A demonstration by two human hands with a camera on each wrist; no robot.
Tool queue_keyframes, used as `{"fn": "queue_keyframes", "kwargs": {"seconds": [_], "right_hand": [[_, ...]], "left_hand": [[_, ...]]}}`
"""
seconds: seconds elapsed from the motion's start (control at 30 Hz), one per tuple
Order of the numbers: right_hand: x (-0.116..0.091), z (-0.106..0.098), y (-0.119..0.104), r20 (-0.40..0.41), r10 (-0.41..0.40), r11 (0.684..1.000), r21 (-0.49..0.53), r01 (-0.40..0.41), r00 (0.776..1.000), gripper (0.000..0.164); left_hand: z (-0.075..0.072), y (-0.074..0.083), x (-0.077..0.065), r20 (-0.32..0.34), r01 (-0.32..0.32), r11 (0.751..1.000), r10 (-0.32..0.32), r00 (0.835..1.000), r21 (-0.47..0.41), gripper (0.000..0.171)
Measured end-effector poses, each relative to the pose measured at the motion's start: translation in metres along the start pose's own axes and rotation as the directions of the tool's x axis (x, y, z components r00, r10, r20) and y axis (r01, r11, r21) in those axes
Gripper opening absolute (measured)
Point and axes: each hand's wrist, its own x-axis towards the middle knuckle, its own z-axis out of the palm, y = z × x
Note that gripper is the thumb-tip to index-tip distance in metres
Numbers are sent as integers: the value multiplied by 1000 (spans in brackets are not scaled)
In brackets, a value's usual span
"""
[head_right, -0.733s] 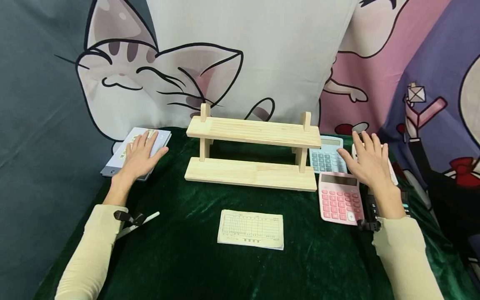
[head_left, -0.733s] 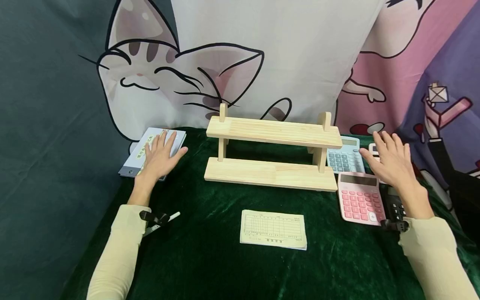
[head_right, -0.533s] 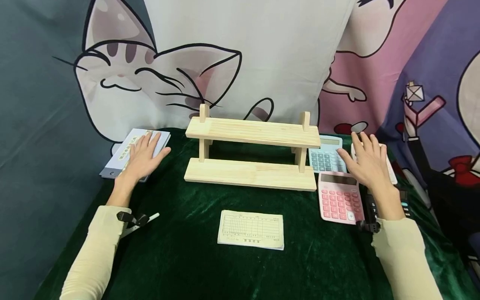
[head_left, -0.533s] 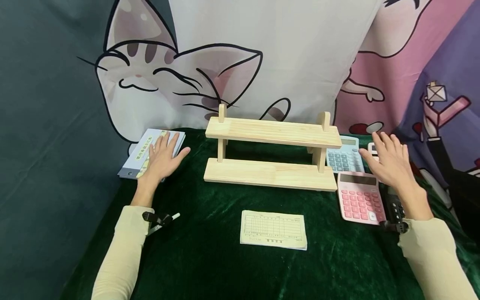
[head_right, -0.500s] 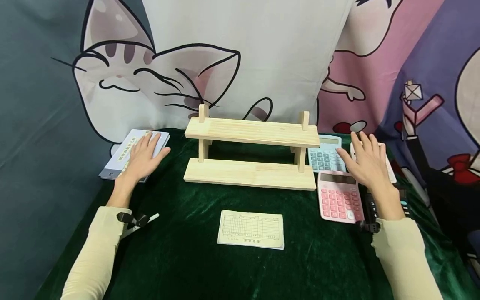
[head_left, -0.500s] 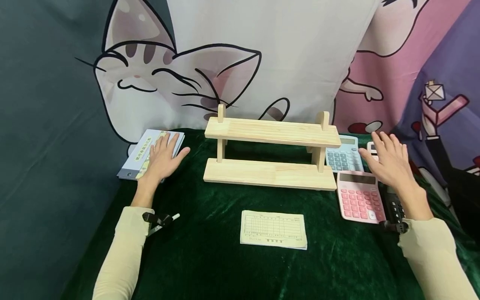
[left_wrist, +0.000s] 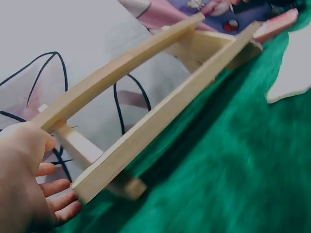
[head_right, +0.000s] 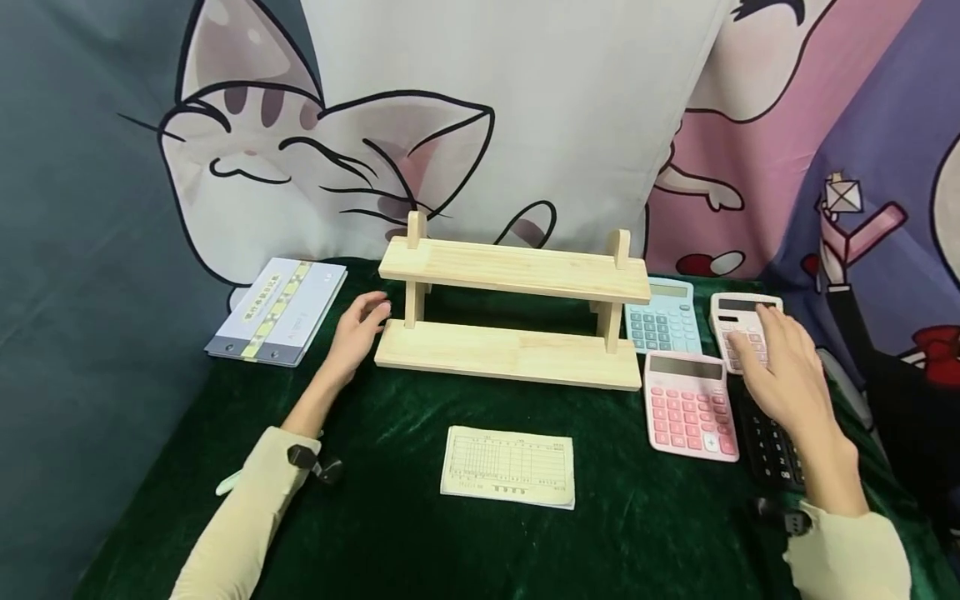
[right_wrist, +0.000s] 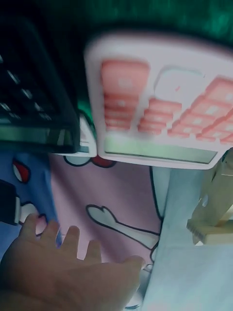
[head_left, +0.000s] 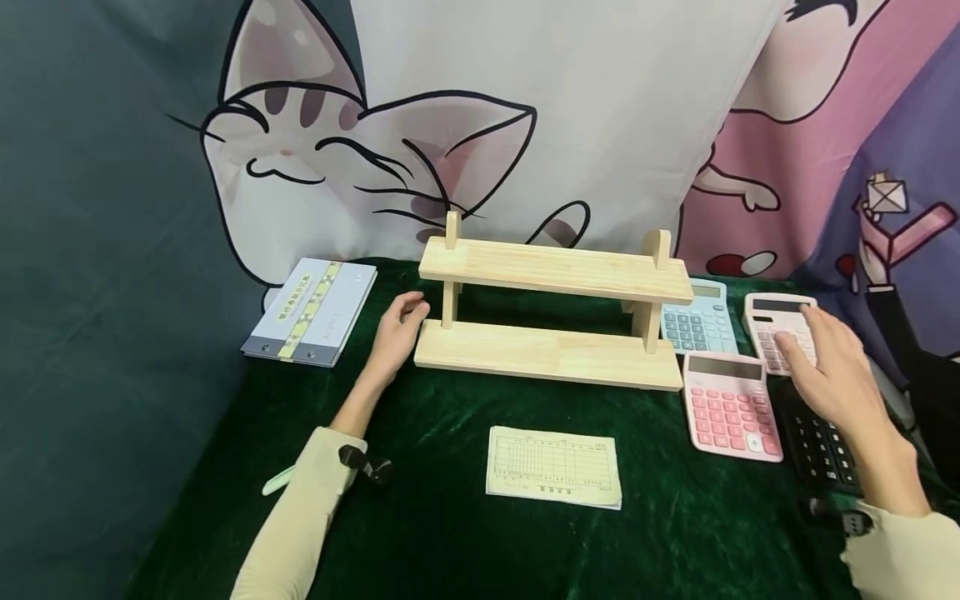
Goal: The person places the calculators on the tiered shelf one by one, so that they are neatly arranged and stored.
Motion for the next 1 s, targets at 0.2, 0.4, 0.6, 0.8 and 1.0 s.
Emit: {"fn": "queue_keyframes", "kwargs": {"seconds": [0.2, 0.4, 0.6, 0.8, 1.0], "right_hand": [[-39, -4, 6, -74, 200, 976, 103, -192, 977, 65], [-72, 2, 14, -102, 494, 863, 182, -472, 864, 65], [-86, 19, 27, -120, 707, 685, 361, -633, 697, 63], [-97, 29, 48, -95, 702, 711, 164, -684, 706, 79], [-90, 36, 58, 37, 649, 760, -64, -646, 760, 107]], "left_hand": [[30, -4, 3, -29, 86, 989, -90, 995, -117, 40], [37, -16, 2, -60, 106, 977, -120, 991, -186, 31], [37, -27, 2, -81, 109, 944, -140, 987, -312, 30], [37, -28, -3, -82, 94, 954, -122, 989, -286, 29], [34, -28, -1, -93, 95, 958, -124, 988, -271, 31]]}}
